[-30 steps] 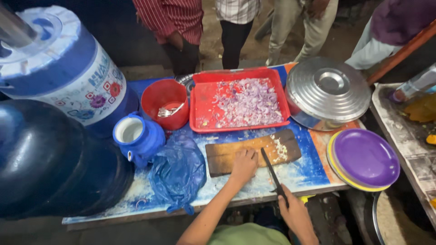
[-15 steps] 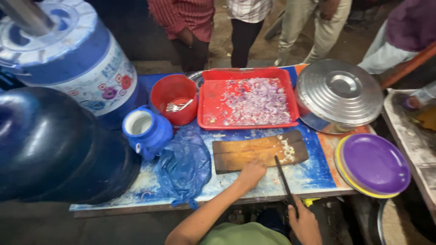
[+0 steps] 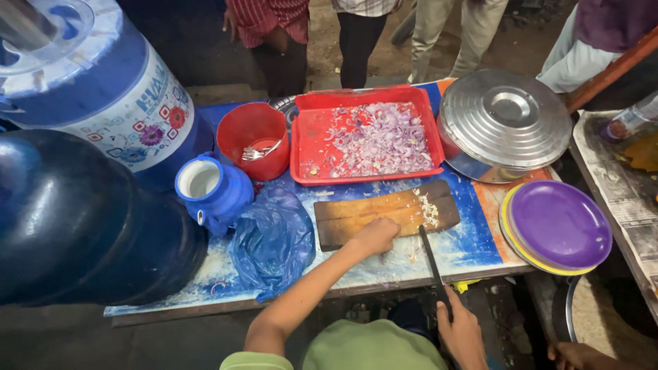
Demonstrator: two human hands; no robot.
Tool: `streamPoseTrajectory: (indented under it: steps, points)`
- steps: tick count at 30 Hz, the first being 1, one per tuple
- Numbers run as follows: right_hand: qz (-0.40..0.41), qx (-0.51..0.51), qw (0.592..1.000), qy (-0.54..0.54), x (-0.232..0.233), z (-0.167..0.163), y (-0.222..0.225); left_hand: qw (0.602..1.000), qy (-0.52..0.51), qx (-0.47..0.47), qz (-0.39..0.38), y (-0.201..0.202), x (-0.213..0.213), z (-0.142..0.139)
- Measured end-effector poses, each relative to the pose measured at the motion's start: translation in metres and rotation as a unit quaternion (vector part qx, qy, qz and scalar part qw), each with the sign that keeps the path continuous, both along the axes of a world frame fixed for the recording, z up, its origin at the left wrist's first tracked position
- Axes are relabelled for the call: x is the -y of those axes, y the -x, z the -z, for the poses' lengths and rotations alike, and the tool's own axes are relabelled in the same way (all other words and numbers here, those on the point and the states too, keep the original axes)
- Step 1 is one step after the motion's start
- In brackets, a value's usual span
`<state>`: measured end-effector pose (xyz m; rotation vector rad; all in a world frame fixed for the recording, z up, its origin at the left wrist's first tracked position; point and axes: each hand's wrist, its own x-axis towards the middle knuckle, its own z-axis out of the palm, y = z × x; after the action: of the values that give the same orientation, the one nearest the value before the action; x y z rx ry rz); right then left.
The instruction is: The person chops garlic cloves on a small wooden cutting board using a knife, repeatedly slicing the cloves and pushing the minced pieces off the board. They transfer the chopped garlic onto a red tray of chopped onions and continue chopping more cloves.
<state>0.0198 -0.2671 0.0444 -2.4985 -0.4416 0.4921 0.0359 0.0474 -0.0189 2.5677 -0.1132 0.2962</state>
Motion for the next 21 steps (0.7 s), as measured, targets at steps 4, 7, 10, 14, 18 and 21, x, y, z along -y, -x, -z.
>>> streamPoseTrajectory:
  steps: [4, 7, 10, 14, 18, 21]
  points:
    - [0.004, 0.009, 1.0, -0.003, 0.006, -0.001, -0.001, 0.974, 0.196, -0.1, 0.05, -0.023, -0.027, -0.03]
    - [0.011, 0.011, 1.0, -0.011, 0.009, -0.004, -0.001, 0.975, 0.218, -0.045, -0.001, -0.05, -0.066, -0.07]
    - [0.019, 0.002, 1.0, -0.005, 0.008, -0.009, -0.003, 0.981, 0.181, 0.041, -0.061, -0.082, -0.106, -0.114]
    - [0.024, 0.016, 1.0, -0.006, 0.007, -0.016, -0.005, 0.972, 0.145, 0.114, -0.143, -0.102, -0.152, -0.144]
    - [0.044, 0.009, 0.999, -0.014, 0.011, -0.018, -0.007, 0.944, 0.013, 0.251, -0.213, -0.112, -0.173, -0.139]
    - [0.048, 0.02, 0.998, -0.044, 0.016, -0.016, -0.009, 0.933, 0.05, 0.211, -0.289, -0.115, -0.177, -0.129]
